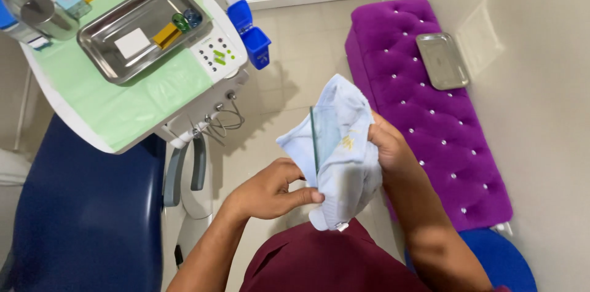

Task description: The person organizes dental supplies on a tray, opening and closing small boxes containing dental files. They then pick up a glass plate, rinse it under a faucet, and dry it with a towel before returning to the tray to handle more boxes.

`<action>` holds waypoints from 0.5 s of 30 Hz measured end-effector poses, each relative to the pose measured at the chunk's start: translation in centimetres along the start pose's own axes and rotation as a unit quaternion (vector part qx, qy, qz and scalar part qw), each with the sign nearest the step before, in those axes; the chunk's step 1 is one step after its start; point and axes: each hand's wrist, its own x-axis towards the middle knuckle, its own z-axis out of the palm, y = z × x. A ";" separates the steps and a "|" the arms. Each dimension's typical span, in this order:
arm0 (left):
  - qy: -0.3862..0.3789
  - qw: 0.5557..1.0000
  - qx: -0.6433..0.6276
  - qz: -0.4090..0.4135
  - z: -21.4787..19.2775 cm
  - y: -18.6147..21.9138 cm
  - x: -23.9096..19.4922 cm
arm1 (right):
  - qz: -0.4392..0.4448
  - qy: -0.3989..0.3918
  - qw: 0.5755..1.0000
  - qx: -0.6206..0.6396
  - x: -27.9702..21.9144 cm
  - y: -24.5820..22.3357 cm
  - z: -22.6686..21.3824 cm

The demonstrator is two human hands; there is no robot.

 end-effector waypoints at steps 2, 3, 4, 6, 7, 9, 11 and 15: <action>0.077 0.992 0.054 -0.090 -1.4 0.0 1.4 | -0.004 -0.010 0.995 0.102 3.3 1.8 -3.6; 0.090 0.990 0.056 -0.092 -2.0 -0.6 2.1 | 0.002 -0.022 0.995 0.102 5.0 1.7 -4.1; 0.143 0.985 0.074 -0.058 -2.7 -1.3 2.9 | 0.009 -0.019 0.990 0.136 6.6 1.5 -4.6; 0.207 0.973 0.093 -0.032 -3.3 -2.3 5.0 | 0.027 -0.025 0.984 0.173 9.1 0.8 -5.0; 0.230 0.972 -0.039 -0.007 -3.8 -2.8 6.5 | 0.033 -0.014 0.988 0.148 10.5 0.1 -4.9; 0.259 0.951 -0.167 0.022 -5.0 -3.9 9.4 | 0.043 -0.011 0.992 0.122 13.4 -1.5 -5.0; 0.292 0.928 -0.220 0.068 -6.0 -5.4 11.8 | 0.035 -0.032 0.995 0.089 15.9 -3.0 -5.4; 0.425 0.823 -0.372 0.052 -9.3 -5.8 16.3 | 0.048 -0.086 0.991 0.094 19.9 -5.9 -4.2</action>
